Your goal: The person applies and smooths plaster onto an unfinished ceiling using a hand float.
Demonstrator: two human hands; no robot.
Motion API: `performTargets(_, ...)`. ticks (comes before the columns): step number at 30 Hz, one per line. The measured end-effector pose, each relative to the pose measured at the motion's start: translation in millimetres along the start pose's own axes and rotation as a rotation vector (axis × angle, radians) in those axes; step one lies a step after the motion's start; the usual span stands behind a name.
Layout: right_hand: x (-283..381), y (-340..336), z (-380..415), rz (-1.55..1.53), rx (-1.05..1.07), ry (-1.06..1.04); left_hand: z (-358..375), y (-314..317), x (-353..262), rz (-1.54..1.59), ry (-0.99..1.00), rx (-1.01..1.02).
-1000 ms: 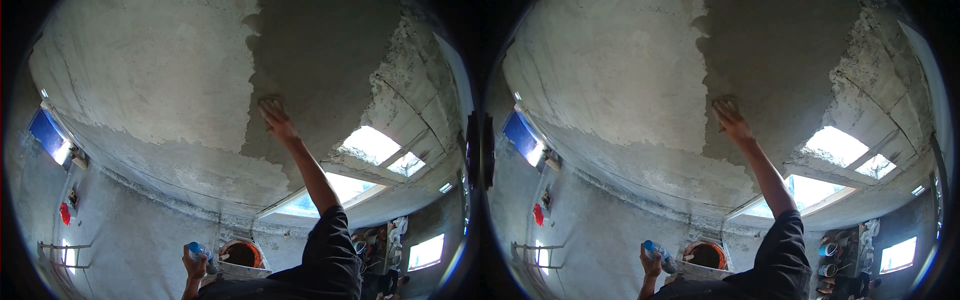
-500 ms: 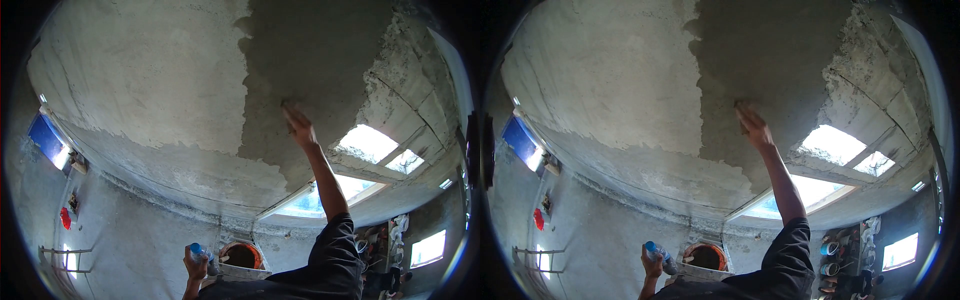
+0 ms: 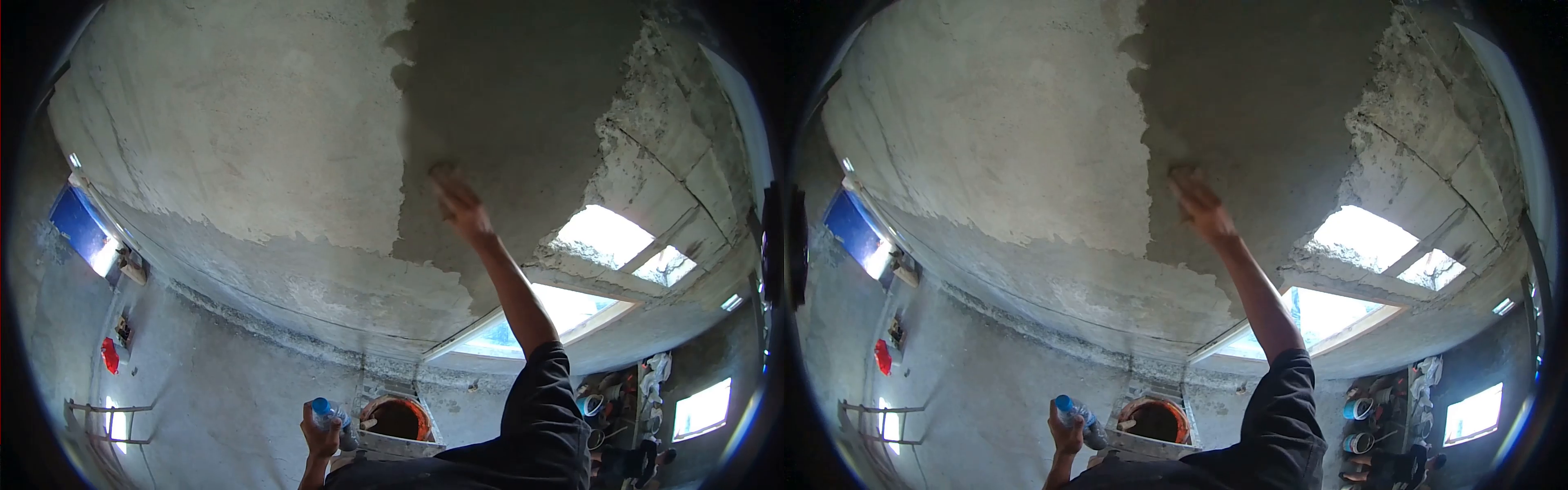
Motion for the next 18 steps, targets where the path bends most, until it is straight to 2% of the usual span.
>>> performTargets(2,-16,-41,-7,0.125,-0.35,0.096,2,-3,2,-0.009,-0.005,0.0)
performTargets(3,-20,-56,-19,0.124,-0.352,0.096,2,-4,2,-0.004,0.009,-0.012)
performTargets(5,-26,-92,-31,0.358,-0.526,0.205,2,-3,2,0.004,0.019,-0.021)
performTargets(9,-31,-56,-12,0.359,-0.469,0.2,3,-5,5,-0.02,0.01,0.001)
performTargets(11,-24,-26,3,0.345,-0.261,0.357,2,-3,6,-0.014,0.008,0.006)
performTargets(14,-1,-37,5,0.315,-0.362,0.329,4,-2,8,0.03,-0.023,-0.017)
performTargets(18,-16,-66,-29,0.389,-0.462,0.283,6,-3,11,0.027,-0.023,0.034)
Point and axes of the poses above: each hand's wrist, its own z-axis away from the middle knuckle, its own y-axis out of the palm, x = y × z, the point moved 7 cm from there along -z, towards the middle knuckle, and after that the axes turned 2 degrees about x, right-handed, at the moved point
